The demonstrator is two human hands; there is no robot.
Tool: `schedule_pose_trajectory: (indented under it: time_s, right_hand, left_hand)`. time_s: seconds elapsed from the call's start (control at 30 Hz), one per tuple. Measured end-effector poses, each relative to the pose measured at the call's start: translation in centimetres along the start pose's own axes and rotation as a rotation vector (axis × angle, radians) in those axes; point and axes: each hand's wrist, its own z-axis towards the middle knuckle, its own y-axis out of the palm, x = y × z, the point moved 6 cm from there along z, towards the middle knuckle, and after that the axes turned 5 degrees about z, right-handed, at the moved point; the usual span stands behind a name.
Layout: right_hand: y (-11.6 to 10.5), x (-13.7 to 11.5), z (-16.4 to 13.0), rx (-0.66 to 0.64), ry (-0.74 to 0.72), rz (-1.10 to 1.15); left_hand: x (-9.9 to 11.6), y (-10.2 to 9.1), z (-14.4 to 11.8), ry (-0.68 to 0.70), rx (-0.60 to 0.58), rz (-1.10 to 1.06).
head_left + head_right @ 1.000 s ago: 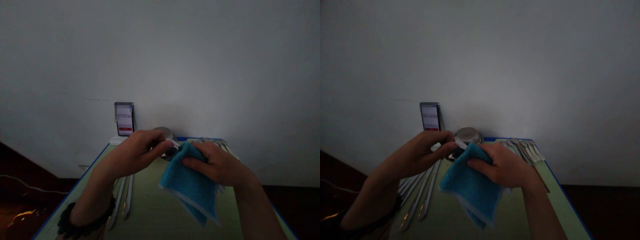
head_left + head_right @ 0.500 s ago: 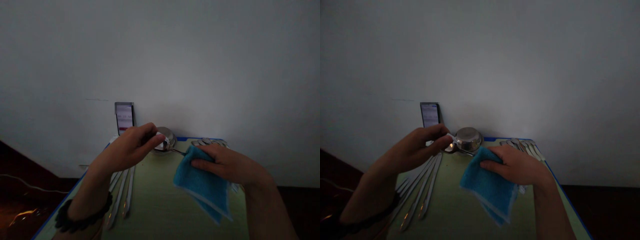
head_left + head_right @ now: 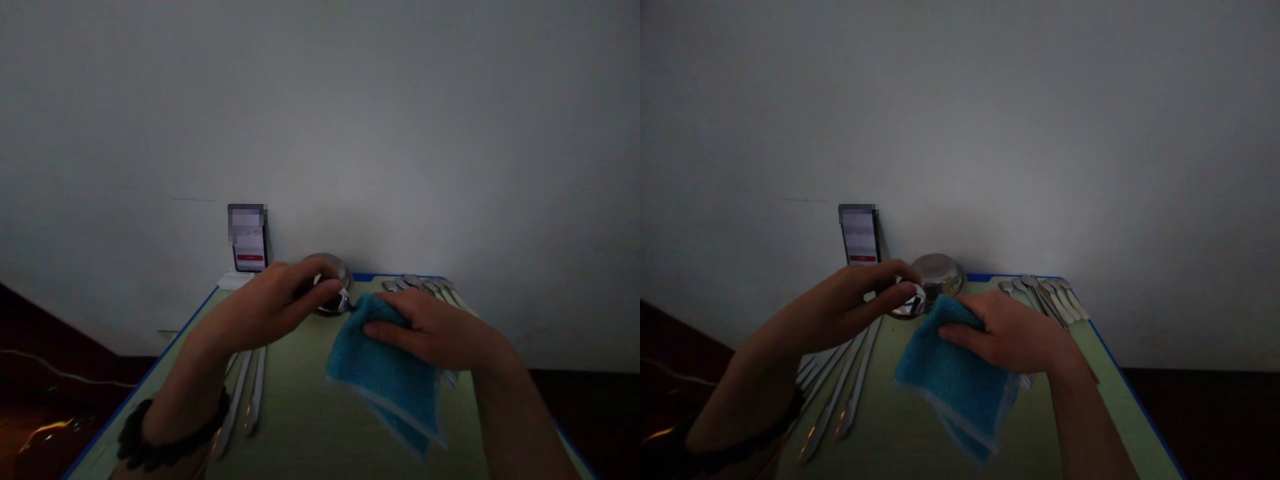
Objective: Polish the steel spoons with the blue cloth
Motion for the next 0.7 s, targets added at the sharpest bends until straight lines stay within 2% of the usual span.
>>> schedule_pose_trajectory:
  time_s: [0.17, 0.27, 0.47, 0.6, 0.7]
  right_hand:
    - [-0.8, 1.5, -0.9, 0.016, 0.077, -0.017]
    - [-1.3, 1.5, -1.0, 0.077, 0.082, -0.027]
    - [-0.8, -0.5, -0.4, 0.113, -0.061, -0.003]
    - [-0.8, -1.0, -0.1, 0.174, -0.105, 0.054]
    - [-0.7, -0.8, 0.2, 0.204, -0.095, 0.076]
  left_hand:
    - [-1.6, -1.0, -0.3, -0.12, 0.134, 0.068]
    - [-1.2, -0.8, -0.1, -0.143, 0.221, 0.084]
    - [2.0, 1.6, 1.2, -0.042, 0.154, 0.152]
    - [2.6, 1.4, 1.1, -0.047, 0.212, 0.183]
    - [2.5, 1.2, 1.0, -0.044, 0.211, 0.175]
